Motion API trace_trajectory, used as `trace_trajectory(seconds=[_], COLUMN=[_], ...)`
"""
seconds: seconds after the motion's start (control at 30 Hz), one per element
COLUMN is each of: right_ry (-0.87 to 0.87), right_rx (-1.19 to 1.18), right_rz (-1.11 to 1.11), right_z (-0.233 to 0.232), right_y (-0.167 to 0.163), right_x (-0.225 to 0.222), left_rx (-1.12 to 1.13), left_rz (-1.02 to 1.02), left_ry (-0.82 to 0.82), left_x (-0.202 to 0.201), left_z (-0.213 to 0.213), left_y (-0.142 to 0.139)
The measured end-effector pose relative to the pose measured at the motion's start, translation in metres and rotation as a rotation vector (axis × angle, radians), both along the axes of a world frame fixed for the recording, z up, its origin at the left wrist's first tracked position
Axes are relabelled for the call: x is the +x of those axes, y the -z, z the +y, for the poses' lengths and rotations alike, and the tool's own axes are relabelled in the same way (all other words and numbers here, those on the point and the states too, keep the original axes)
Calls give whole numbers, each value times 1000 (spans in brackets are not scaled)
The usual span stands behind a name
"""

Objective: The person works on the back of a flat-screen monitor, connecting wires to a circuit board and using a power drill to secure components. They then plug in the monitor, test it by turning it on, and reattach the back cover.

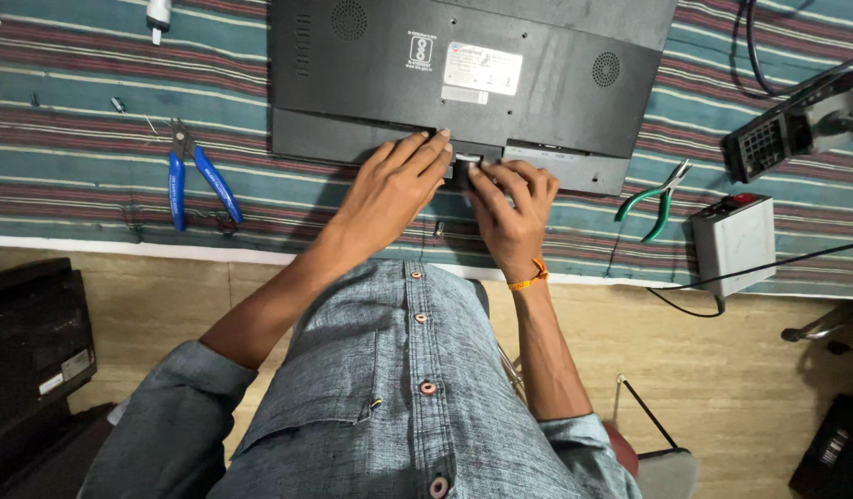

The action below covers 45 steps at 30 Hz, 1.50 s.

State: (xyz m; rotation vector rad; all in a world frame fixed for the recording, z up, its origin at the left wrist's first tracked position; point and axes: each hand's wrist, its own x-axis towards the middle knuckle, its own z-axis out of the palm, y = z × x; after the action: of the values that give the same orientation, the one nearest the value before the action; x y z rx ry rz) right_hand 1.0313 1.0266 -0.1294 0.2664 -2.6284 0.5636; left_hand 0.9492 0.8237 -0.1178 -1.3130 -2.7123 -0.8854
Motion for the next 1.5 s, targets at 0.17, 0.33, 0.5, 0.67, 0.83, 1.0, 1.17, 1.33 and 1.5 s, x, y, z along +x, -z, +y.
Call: trace_trajectory(seconds=[0.17,0.33,0.5,0.67,0.83,1.0,1.17,1.33,1.5], right_ry=[-25,-1,48,107,90,120,144,94,100], right_rx=[-82,-71,-64,3,38,-129,-252,-264,-284], right_rz=[-85,-43,-44,45,-22,-7,-43,-49,-63], right_z=[6,-3,-4,-13,-15,-11,-13,-24,-16], right_y=[-3,13,38,61,63,44,19,9,22], right_x=[-4,5,6,9,13,3,-4,-17,-15], left_rx=[-116,-80,-42,-117,-48,169,251,-84,64], left_rz=[71,117,17,271,185,179,187,262,190], left_ry=[20,-12,-13,-62,-118,-400,-1256,-1336,-1367], left_x=[0,6,7,9,8,-27,-90,-96,-105], left_z=[-2,-2,4,-5,1,-57,-227,-295,-311], left_y=[-3,8,34,63,90,104,77,58,59])
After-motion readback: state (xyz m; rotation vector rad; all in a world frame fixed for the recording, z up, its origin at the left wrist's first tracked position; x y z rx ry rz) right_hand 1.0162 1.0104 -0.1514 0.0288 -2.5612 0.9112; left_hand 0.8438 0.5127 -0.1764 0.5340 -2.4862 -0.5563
